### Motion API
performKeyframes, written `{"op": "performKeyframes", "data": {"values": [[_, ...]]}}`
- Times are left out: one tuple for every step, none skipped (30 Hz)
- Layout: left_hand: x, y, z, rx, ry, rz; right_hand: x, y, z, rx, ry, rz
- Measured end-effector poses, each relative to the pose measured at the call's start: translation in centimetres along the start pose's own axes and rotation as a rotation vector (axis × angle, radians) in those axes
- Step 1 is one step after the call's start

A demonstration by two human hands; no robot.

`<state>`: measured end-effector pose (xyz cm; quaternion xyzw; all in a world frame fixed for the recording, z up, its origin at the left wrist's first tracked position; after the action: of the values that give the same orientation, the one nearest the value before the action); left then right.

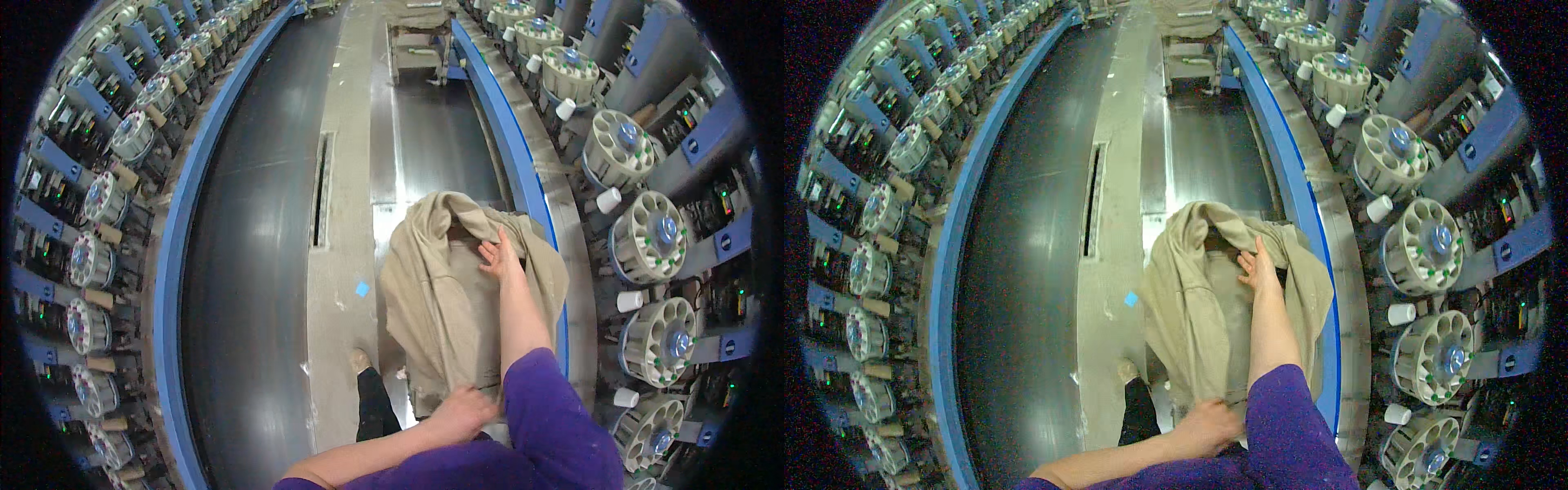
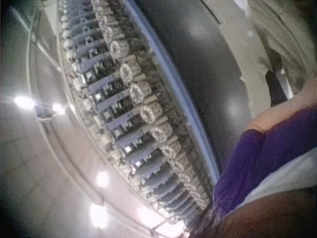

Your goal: The person walks along a row of textile machines, removes white spools with green tips from a cloth bag, and inserts them into circular holders on the machines. The person repeats this process at multiple stations, occasionally adjusting machine parts.

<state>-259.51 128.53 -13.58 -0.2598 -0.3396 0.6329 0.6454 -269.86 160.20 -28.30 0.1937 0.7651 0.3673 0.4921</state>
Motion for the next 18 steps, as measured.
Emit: {"op": "performKeyframes", "data": {"values": [[0.0,0.7,1.5,-0.017,-0.007,-0.056,1.1,1.0,-2.0,-0.001,0.015,0.050],[0.4,1.8,3.2,-0.025,-0.027,-0.122,2.2,2.6,-4.1,-0.006,0.008,0.077],[1.3,3.3,5.0,-0.041,-0.072,-0.192,3.6,4.7,-6.4,-0.071,0.010,0.171],[1.7,4.6,6.3,0.053,0.023,-0.141,4.4,6.6,-8.1,-0.145,-0.020,0.217],[1.9,5.5,7.5,0.025,0.023,-0.133,5.1,8.4,-9.6,-0.211,-0.067,0.254],[2.2,6.6,8.8,-0.005,0.039,-0.124,5.9,9.8,-11.1,-0.336,-0.088,0.250],[2.7,7.9,9.7,-0.040,0.106,-0.090,6.4,10.1,-12.3,-0.406,-0.024,0.127],[3.3,8.6,10.3,-0.037,0.063,-0.148,6.9,10.0,-13.1,-0.476,0.003,0.018],[4.1,9.6,10.1,-0.018,0.144,-0.183,7.7,9.4,-13.7,-0.550,0.030,-0.095],[4.8,10.3,9.6,0.014,0.236,-0.199,8.7,8.5,-14.3,-0.486,0.062,-0.151],[5.9,11.4,9.0,0.028,0.252,-0.229,10.0,7.2,-15.0,-0.422,0.097,-0.225],[7.1,12.4,7.5,0.153,0.519,-0.183,11.7,6.2,-15.7,-0.264,0.099,-0.204],[7.7,14.1,7.1,0.069,0.509,-0.182,13.9,5.6,-16.7,-0.108,0.114,-0.205],[8.1,15.8,6.9,-0.019,0.432,-0.196,16.4,5.3,-17.8,0.003,0.051,-0.191],[9.2,17.4,6.9,-0.033,0.309,-0.214,18.8,5.6,-18.7,0.123,0.002,-0.148],[10.5,18.8,7.4,-0.044,0.183,-0.229,21.5,6.9,-20.2,0.159,-0.034,-0.087],[12.0,20.0,8.4,-0.053,0.058,-0.242,23.8,8.5,-21.8,0.215,-0.078,-0.011],[13.6,21.0,10.0,0.020,-0.040,-0.266,25.0,10.3,-22.8,0.280,-0.191,-0.004]]}}
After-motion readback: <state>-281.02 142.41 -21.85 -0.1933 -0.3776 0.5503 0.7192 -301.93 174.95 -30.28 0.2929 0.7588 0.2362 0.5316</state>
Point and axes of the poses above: each hand's wrist, its own x-axis towards the middle knuckle, its own z-axis out of the back of the hand, y = z × x, the point moved 2 cm from there along x, towards the middle knuckle, and after that the axes turned 7 degrees about z, right-handed, at the moved point
